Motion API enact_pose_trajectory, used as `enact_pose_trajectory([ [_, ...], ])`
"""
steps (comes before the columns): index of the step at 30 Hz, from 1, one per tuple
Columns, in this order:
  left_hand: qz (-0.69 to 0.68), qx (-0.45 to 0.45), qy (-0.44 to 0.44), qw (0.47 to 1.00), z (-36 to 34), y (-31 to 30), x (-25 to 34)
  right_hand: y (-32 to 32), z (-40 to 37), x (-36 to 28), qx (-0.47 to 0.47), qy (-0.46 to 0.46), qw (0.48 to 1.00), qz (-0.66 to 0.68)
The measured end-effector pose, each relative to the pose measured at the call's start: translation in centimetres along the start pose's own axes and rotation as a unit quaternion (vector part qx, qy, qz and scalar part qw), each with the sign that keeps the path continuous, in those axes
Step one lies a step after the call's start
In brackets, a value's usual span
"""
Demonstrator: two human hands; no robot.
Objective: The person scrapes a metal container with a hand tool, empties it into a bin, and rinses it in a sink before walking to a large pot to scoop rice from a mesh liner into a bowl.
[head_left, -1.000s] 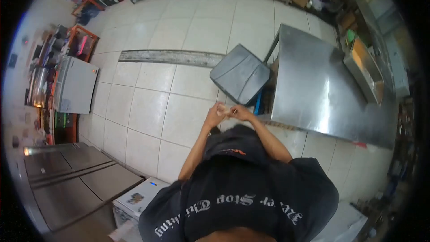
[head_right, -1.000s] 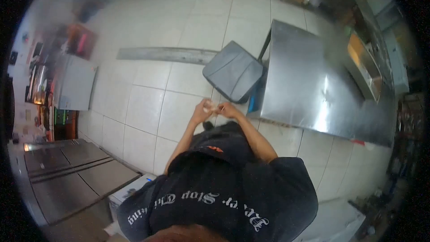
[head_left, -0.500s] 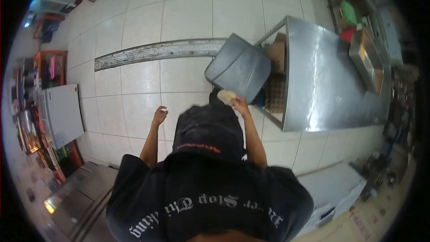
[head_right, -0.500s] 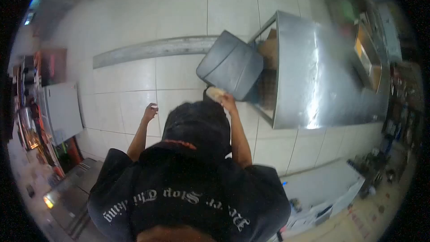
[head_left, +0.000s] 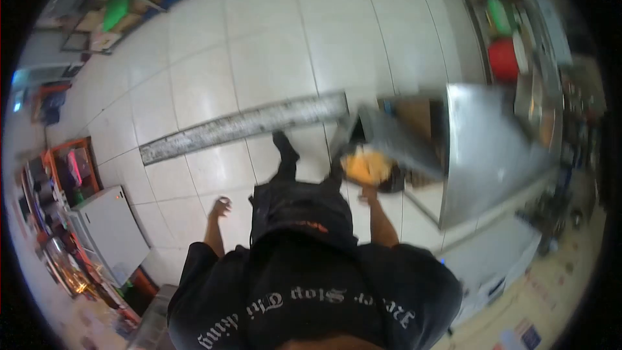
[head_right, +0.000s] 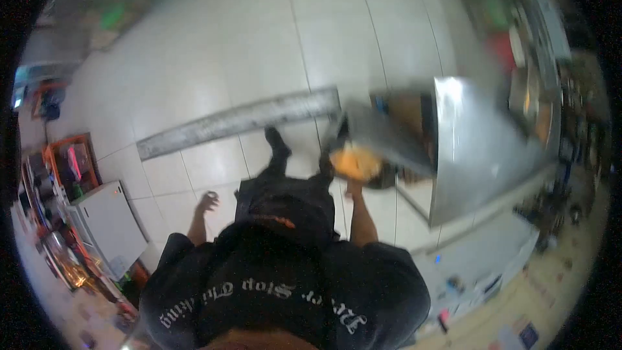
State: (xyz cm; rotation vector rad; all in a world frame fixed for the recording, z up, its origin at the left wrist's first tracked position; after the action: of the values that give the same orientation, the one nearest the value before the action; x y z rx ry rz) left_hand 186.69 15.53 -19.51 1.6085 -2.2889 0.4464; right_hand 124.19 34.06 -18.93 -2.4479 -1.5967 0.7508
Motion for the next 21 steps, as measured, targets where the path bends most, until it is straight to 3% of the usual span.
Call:
enact_pose_trajectory([
  [1,-0.014,0.068,0.124,0.99,4.1,-4.2,3.0,1.1,-0.1,-1.1,-0.03,-0.009,0.999,-0.033],
  [2,0.159,0.237,0.28,0.917,4.7,-5.9,11.2,2.3,-0.3,-2.1,-0.06,-0.017,0.996,-0.063],
  [3,0.137,0.293,0.291,0.9,3.5,-6.6,19.3,3.6,-0.6,-3.2,-0.092,-0.021,0.991,-0.091],
  [4,-0.036,0.277,0.36,0.89,3.2,-6.5,26.4,4.5,-0.5,-4.7,-0.117,-0.032,0.986,-0.116],
  [5,-0.032,0.302,0.325,0.896,2.2,-6.0,33.5,5.7,-0.5,-6.8,-0.135,-0.036,0.981,-0.132],
  [6,-0.011,0.3,0.394,0.869,3.5,-6.5,38.3,6.8,-0.3,-9.1,-0.148,-0.047,0.978,-0.142],
  [8,-0.044,0.313,0.41,0.855,8.5,-5.3,45.9,9.1,-0.2,-12.7,-0.159,-0.049,0.975,-0.147],
  [11,-0.072,0.141,0.481,0.862,14.2,1.0,55.5,11.4,0.0,-18.5,-0.158,-0.04,0.977,-0.139],
  [12,-0.069,0.033,0.552,0.83,17.9,3.7,57.7,11.9,0.6,-20.4,-0.153,-0.035,0.978,-0.135],
  [13,0.001,0.021,0.702,0.712,20.8,7.2,59.2,12.3,1.5,-22.5,-0.146,-0.03,0.98,-0.129],
  [14,0.003,-0.056,0.781,0.622,22.3,10.7,61.1,12.7,2.8,-24.6,-0.139,-0.027,0.982,-0.123],
  [15,0.051,-0.182,0.505,0.842,21.5,13.0,62.2,13.1,4.3,-26.8,-0.13,-0.024,0.984,-0.12],
  [16,0.139,-0.184,0.41,0.882,20.9,15.7,63.3,13.3,5.9,-29.0,-0.121,-0.021,0.986,-0.116],
  [18,0.281,-0.195,0.332,0.879,19.4,18.0,65.8,13.8,9.3,-34.4,-0.101,-0.02,0.989,-0.11],
  [20,0.387,-0.175,0.385,0.819,27.7,16.7,64.9,15.7,12.7,-42.1,-0.095,-0.044,0.989,-0.108],
  [21,0.395,-0.171,0.384,0.817,27.3,15.3,67.1,17.1,14.4,-46.5,-0.098,-0.069,0.987,-0.11],
])
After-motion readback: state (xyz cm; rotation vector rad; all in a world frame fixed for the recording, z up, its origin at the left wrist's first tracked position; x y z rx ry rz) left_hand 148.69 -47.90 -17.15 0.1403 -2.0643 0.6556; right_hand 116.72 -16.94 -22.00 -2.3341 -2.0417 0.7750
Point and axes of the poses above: each hand's wrist, its own z-axis towards the middle knuckle, its own y-axis out of the palm, x = y × z, the point moved 2 cm from there along z, towards the middle knuckle, and after that the axes turned 6 degrees about x, right-handed, at the moved point
